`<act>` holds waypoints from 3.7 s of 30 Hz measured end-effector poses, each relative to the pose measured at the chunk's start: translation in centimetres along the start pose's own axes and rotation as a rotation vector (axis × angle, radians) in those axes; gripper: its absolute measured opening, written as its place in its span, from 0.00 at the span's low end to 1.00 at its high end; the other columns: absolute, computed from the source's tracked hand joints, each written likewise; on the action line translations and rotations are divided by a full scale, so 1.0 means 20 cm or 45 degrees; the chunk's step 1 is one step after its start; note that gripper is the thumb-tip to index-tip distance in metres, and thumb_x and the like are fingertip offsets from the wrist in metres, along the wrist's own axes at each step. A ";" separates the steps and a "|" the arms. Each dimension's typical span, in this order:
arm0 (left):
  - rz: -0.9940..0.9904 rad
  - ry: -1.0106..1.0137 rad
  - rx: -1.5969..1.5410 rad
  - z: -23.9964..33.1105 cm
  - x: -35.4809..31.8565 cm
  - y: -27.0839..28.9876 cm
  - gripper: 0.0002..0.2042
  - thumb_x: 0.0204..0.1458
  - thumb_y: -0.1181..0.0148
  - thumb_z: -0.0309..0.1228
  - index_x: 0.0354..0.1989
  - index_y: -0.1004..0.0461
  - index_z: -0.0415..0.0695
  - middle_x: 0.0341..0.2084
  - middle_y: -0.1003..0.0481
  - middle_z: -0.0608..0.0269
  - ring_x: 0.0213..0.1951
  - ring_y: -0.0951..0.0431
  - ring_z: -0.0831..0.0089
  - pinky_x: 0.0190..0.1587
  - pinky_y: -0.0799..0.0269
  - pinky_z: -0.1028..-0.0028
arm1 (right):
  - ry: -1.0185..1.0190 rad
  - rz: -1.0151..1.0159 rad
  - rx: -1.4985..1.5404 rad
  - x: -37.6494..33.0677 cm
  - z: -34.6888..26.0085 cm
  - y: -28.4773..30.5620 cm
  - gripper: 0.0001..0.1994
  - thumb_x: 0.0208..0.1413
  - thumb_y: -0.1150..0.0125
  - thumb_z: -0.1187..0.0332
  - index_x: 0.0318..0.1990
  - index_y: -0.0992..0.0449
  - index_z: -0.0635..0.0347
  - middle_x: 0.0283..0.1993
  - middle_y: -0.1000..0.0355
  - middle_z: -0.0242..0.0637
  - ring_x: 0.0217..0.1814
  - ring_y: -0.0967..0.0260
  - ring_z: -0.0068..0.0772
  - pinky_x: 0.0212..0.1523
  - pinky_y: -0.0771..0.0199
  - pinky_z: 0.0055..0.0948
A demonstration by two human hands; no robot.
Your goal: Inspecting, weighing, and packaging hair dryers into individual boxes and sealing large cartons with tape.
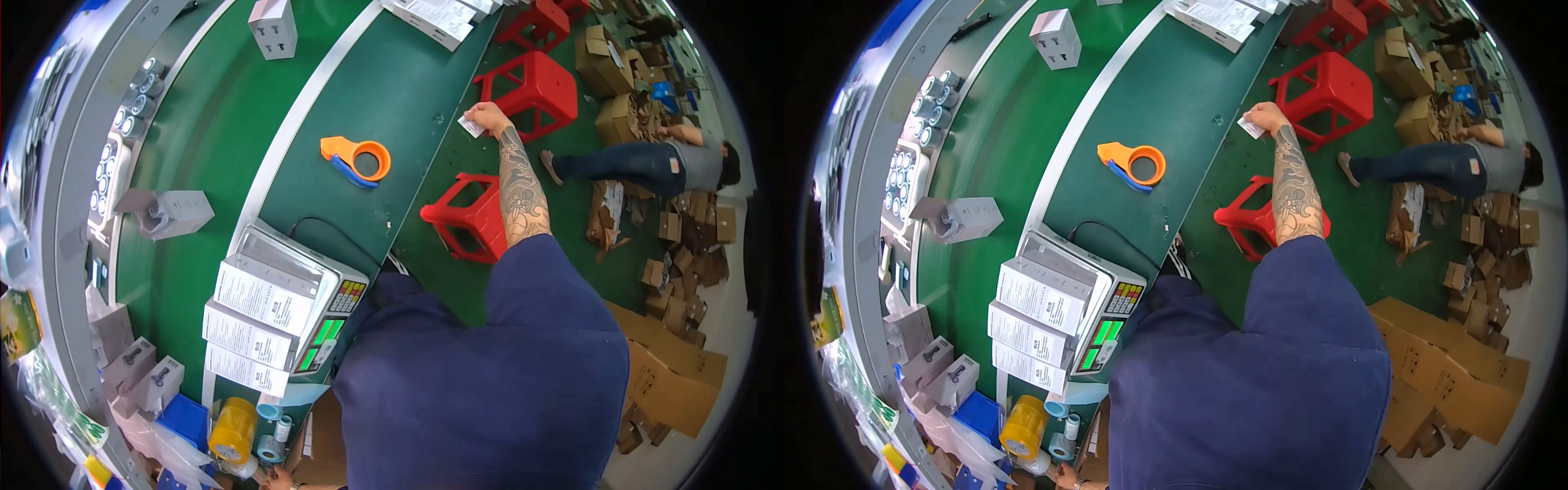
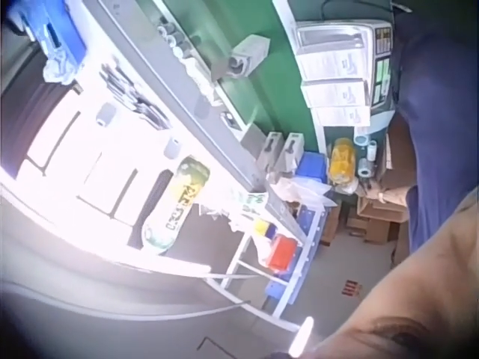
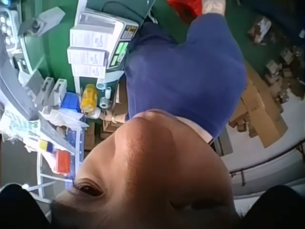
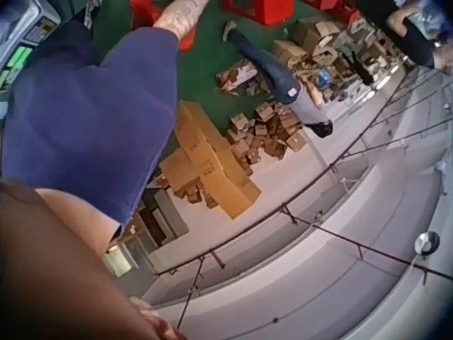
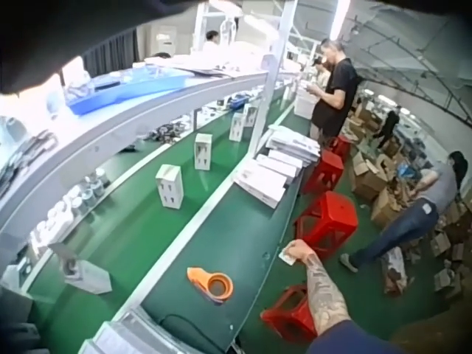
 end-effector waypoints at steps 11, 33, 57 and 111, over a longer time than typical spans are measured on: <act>0.049 0.205 0.022 -0.31 -0.32 0.28 0.21 0.48 0.35 0.41 0.43 0.22 0.35 0.34 0.21 0.46 0.38 0.22 0.52 0.47 0.27 0.63 | -0.009 0.126 -0.353 0.24 0.19 0.01 0.11 0.50 0.33 0.66 0.34 0.24 0.64 0.29 0.26 0.36 0.27 0.29 0.26 0.29 0.27 0.23; 1.360 0.109 -0.810 0.78 -0.95 0.76 0.13 0.52 0.44 0.23 0.46 0.27 0.38 0.40 0.25 0.55 0.38 0.26 0.67 0.44 0.28 0.74 | 1.575 -0.817 -0.380 -1.32 -0.57 -2.39 0.35 0.43 0.33 0.68 0.61 0.39 0.59 0.57 0.36 0.45 0.57 0.39 0.44 0.56 0.37 0.39; -0.417 -0.754 -1.806 1.89 -1.18 0.61 0.20 0.50 0.46 0.37 0.49 0.39 0.42 0.53 0.38 0.46 0.52 0.33 0.56 0.54 0.36 0.61 | 0.921 -1.558 -0.114 -2.15 -0.43 -1.77 0.35 0.45 0.29 0.58 0.58 0.40 0.61 0.49 0.33 0.51 0.46 0.33 0.45 0.48 0.34 0.39; 0.342 0.430 -2.287 0.96 -1.18 0.16 0.08 0.61 0.49 0.27 0.45 0.30 0.39 0.43 0.27 0.55 0.42 0.25 0.68 0.52 0.28 0.71 | 1.793 -0.877 -0.975 -1.65 -1.06 -2.24 0.26 0.45 0.32 0.59 0.51 0.25 0.60 0.50 0.28 0.47 0.48 0.28 0.37 0.38 0.25 0.29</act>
Point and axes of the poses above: each hand's wrist, its own x-axis towards the middle knuckle, its own y-axis out of the back of the hand, z = x × y, the point moved 3 cm from there along x, towards the middle knuckle
